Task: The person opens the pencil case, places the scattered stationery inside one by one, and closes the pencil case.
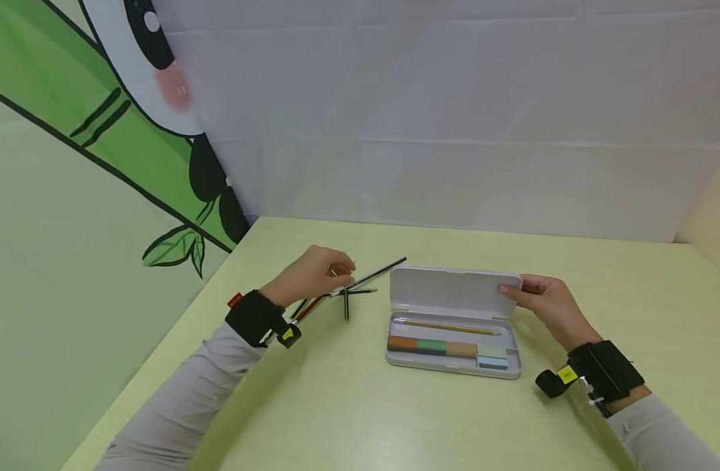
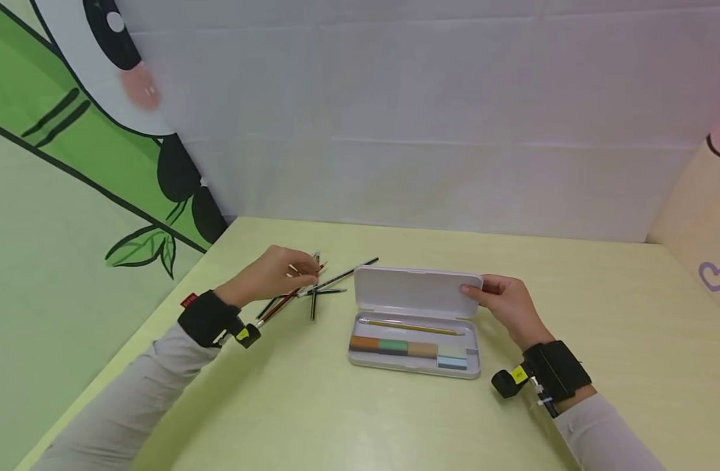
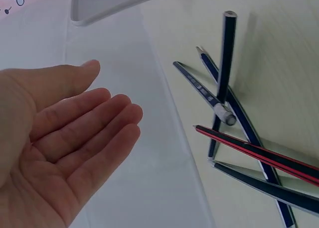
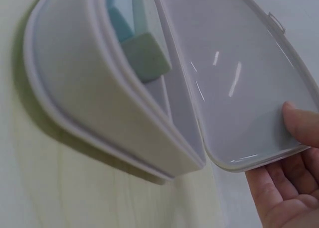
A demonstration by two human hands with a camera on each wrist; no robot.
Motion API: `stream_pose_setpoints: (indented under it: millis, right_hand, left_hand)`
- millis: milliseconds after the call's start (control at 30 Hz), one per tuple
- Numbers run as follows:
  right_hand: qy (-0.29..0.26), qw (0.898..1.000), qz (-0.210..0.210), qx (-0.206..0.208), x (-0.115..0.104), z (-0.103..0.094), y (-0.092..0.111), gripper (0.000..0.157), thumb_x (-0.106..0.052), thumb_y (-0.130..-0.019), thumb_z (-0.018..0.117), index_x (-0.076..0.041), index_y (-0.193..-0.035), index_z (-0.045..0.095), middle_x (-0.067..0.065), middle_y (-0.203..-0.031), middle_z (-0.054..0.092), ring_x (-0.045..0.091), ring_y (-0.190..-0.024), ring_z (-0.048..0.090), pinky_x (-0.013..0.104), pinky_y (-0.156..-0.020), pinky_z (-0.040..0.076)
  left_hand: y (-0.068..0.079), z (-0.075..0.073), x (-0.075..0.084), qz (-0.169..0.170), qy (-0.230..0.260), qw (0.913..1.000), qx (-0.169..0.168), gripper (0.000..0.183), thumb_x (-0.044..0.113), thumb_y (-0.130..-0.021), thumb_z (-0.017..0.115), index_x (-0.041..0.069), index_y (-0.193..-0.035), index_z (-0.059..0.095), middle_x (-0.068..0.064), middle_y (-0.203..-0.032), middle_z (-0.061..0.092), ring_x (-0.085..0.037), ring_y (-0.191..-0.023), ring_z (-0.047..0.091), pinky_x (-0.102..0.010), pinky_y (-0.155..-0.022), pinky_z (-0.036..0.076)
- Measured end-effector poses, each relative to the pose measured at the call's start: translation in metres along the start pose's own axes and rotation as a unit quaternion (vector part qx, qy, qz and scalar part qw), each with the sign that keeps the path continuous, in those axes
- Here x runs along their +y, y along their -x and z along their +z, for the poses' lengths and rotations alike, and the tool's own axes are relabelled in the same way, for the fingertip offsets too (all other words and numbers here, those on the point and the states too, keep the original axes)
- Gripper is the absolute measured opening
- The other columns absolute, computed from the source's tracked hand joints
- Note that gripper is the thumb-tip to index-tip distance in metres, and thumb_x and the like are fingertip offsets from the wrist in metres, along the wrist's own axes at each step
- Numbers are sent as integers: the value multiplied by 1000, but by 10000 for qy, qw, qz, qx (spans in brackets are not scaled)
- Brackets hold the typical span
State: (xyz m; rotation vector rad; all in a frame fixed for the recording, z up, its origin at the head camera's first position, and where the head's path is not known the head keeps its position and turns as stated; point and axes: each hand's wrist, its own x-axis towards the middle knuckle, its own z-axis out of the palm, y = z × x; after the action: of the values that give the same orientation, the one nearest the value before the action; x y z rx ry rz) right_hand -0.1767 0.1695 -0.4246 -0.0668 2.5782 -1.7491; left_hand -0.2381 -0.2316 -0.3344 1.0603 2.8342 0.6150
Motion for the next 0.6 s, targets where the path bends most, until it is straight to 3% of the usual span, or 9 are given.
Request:
stream_pose_setpoints:
  millis: [300, 467, 600]
  right_hand:
    - [29, 10000, -8, 12, -2, 3, -1, 57, -39, -91, 65, 5, -126, 59, -29, -89, 65, -7, -90, 58, 19, -85, 51]
    - [-87, 10000, -17, -24, -2, 6, -2, 53, -37, -91, 66, 4, -123, 62, -29, -88, 66, -7, -90, 59, 19, -85, 51]
    - [-120, 9999, -58, -99, 0, -1, -11, 50, -37, -90, 66, 2, -121, 64, -28, -88, 66, -6, -89, 59, 19, -85, 51]
  left_hand:
    - [-16, 6, -27, -388, -135, 9991, -130, 19, 12, -92, 64, 4, -108, 70, -12, -102, 72, -23, -93, 68, -33, -82, 57]
    - [-29, 12, -28, -405, -494, 9974, -333, 22, 11, -92, 63, 0, -111, 68, -15, -106, 70, -26, -97, 67, -34, -85, 56]
    - [-44, 27, -24, -490, -784, 9949, -401, 20, 6, -91, 63, -1, -109, 69, -16, -106, 70, -25, -94, 66, -34, -85, 56]
